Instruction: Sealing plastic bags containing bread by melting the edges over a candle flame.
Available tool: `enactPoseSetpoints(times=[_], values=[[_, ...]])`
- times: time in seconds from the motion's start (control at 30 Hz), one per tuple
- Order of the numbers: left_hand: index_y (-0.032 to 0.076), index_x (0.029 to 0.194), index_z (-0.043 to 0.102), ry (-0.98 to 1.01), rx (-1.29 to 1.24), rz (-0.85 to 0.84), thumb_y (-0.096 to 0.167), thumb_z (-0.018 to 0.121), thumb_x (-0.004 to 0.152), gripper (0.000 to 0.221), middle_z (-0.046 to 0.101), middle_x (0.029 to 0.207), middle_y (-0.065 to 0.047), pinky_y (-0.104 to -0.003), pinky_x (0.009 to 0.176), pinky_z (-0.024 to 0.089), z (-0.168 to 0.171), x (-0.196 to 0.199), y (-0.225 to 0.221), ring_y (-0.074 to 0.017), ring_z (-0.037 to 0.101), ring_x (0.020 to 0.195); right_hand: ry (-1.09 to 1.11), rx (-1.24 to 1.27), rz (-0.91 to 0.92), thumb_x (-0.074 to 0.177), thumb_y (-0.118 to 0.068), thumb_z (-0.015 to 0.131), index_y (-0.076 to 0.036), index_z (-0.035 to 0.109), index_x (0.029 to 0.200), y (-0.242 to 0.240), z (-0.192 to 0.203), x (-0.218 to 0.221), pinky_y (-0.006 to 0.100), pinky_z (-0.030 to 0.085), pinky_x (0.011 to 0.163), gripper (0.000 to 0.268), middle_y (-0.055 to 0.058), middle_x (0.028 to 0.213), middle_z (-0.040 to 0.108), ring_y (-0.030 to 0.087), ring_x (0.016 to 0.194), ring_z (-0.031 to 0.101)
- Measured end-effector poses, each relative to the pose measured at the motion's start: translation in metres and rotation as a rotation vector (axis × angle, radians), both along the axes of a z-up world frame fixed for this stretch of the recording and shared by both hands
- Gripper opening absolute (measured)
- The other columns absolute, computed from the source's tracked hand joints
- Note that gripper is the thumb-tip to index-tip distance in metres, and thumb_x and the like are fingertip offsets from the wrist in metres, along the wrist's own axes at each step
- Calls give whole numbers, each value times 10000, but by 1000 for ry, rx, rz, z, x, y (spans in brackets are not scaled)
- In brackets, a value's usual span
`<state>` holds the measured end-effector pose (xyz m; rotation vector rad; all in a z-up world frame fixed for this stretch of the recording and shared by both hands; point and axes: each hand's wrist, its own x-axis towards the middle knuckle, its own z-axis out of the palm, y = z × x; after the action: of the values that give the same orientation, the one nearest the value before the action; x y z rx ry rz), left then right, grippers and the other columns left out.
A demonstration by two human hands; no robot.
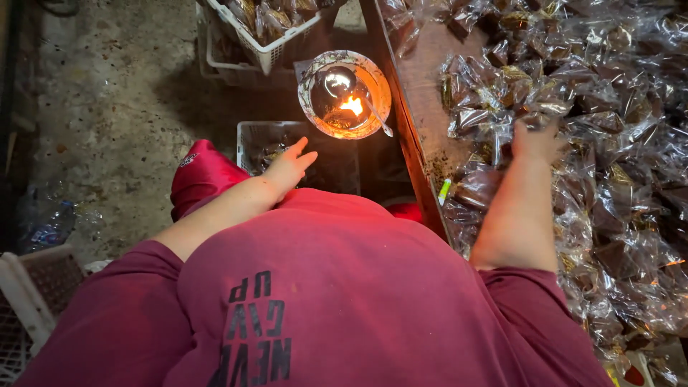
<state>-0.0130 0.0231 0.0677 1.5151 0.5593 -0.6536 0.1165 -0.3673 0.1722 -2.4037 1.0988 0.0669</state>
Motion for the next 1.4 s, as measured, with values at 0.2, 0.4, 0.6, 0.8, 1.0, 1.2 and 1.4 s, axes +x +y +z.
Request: enactPoseSetpoints(times=[0.2,0.4,0.6,0.8,1.0,1.2,1.4], values=[[100,1454,575,-270,91,10,403,641,1005,546,563,1468,-187,-438,952,573,-108,15,0,-336,610,1263,111,-250,300,807,-882,682,-509,419,1514,-76,-99,37,506,419,1074,842,234,1376,513,478,1257,553],[114,1438,594,-270,89,-5,409,642,1008,524,588,1443,-169,-420,940,574,-116,19,-7,-296,636,1223,-57,-246,676,833,-653,786,-351,555,1461,-45,-159,57,536,416,1120,735,106,1537,430,362,1404,452],[139,1395,638,-307,96,-18,394,667,984,485,666,1343,-118,-370,871,604,-126,21,-4,-241,684,1125,-948,-184,618,815,-106,834,-191,774,915,-61,-188,60,310,564,646,145,42,769,714,224,733,715],[102,1434,596,-373,-10,19,342,653,995,504,634,1383,-190,-438,938,570,-101,12,4,-305,660,1199,-1120,233,293,976,-31,844,-110,254,1534,-38,-134,17,464,519,1165,816,288,1480,514,407,1386,556],[137,1490,533,-510,-351,144,278,729,990,555,485,1497,-254,-482,951,578,-83,17,-7,-376,599,1285,-651,512,737,1046,-372,803,-232,490,1429,7,-66,7,381,553,949,515,98,1284,672,188,1111,670],[221,1566,430,-659,-610,49,62,742,950,708,606,1244,-111,-373,845,662,-65,14,-33,-189,683,1077,-336,1095,685,852,-62,810,-45,639,1020,162,-97,-70,285,575,566,240,55,833,641,159,667,673],[252,1376,639,-425,-491,214,333,656,1018,367,747,1047,-47,-191,508,532,-75,15,-18,-122,662,693,-646,956,1076,848,-172,862,-224,296,1531,148,-121,-43,203,441,917,889,35,1422,460,176,1236,503]])
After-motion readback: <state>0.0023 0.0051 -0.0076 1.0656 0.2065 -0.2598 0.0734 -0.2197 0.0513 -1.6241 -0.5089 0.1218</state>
